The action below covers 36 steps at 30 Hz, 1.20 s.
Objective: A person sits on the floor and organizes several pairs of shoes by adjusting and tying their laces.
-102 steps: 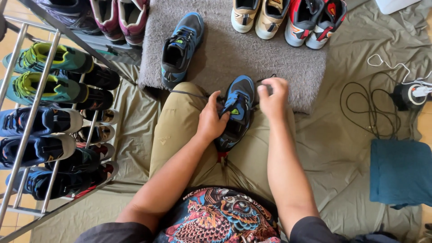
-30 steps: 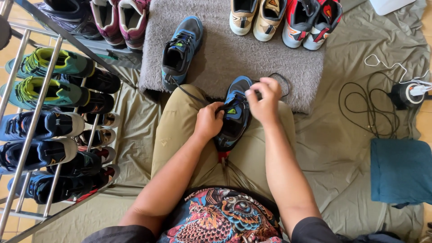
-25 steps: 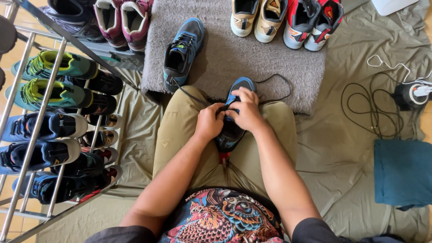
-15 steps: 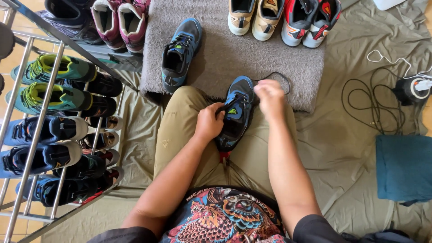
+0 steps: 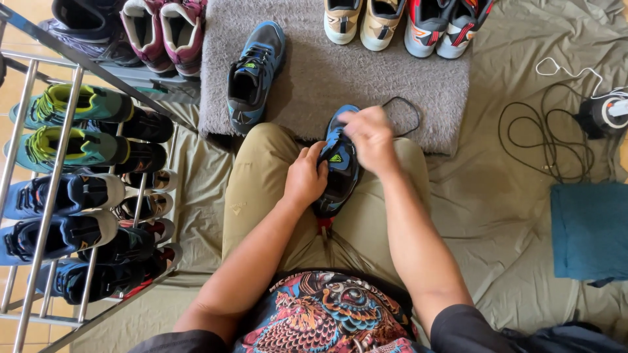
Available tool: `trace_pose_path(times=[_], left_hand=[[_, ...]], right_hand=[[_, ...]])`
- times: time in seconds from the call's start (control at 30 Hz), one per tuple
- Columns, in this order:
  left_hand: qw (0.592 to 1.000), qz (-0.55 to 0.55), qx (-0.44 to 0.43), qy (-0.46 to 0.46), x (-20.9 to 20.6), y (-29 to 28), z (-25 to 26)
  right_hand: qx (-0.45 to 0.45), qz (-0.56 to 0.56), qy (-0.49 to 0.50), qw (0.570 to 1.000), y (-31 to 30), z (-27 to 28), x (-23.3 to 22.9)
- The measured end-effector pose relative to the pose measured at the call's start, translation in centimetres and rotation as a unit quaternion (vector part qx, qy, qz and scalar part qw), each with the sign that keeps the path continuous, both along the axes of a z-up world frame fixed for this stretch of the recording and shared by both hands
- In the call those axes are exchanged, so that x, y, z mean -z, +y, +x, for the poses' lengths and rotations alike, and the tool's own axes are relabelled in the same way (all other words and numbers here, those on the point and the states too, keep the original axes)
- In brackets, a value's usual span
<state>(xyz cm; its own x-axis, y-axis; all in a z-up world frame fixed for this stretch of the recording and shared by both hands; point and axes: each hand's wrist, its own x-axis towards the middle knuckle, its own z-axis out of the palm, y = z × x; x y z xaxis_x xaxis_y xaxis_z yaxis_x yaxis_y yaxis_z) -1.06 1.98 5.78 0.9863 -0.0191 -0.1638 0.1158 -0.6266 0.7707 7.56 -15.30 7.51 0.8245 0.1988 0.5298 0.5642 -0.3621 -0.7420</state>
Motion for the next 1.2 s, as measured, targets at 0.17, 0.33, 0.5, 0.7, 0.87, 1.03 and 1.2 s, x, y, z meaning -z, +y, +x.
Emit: trace_pose_path(times=[0.17,0.33,0.5,0.7,0.87,1.03,1.2], left_hand=[[1.0,-0.003,-0.002,0.005,-0.5,0.0,0.0],[0.999,-0.028,-0.025,0.012,1.0,-0.4,0.9],[0.988,0.07,0.051,-0.131,1.3,-1.6,3.7],[0.981,0.162,0.101,-0.03,4.1,-3.0,5.6],[0.984,0.15,0.088,-0.028,4.7,-3.1,5.7],[0.985,0.14,0.068,-0.074,3.6,-3.0,5.0],[0.995,0.027,0.046,-0.086,0.9,-3.1,4.5]], right_hand=[[-0.034,0.112,0.117,0.986,-0.3,-0.5,0.7],[0.081,-0.202,0.149,0.965,-6.4,-0.2,1.0],[0.003,-0.104,0.322,0.941,-5.5,0.8,5.9],[0.036,-0.207,0.393,0.895,-4.9,0.1,4.5],[-0.001,-0.218,0.418,0.882,-4.8,0.3,5.2],[-0.042,-0.206,0.397,0.893,-4.5,1.2,6.4],[0.019,-0.161,0.412,0.897,-4.6,1.4,8.5]])
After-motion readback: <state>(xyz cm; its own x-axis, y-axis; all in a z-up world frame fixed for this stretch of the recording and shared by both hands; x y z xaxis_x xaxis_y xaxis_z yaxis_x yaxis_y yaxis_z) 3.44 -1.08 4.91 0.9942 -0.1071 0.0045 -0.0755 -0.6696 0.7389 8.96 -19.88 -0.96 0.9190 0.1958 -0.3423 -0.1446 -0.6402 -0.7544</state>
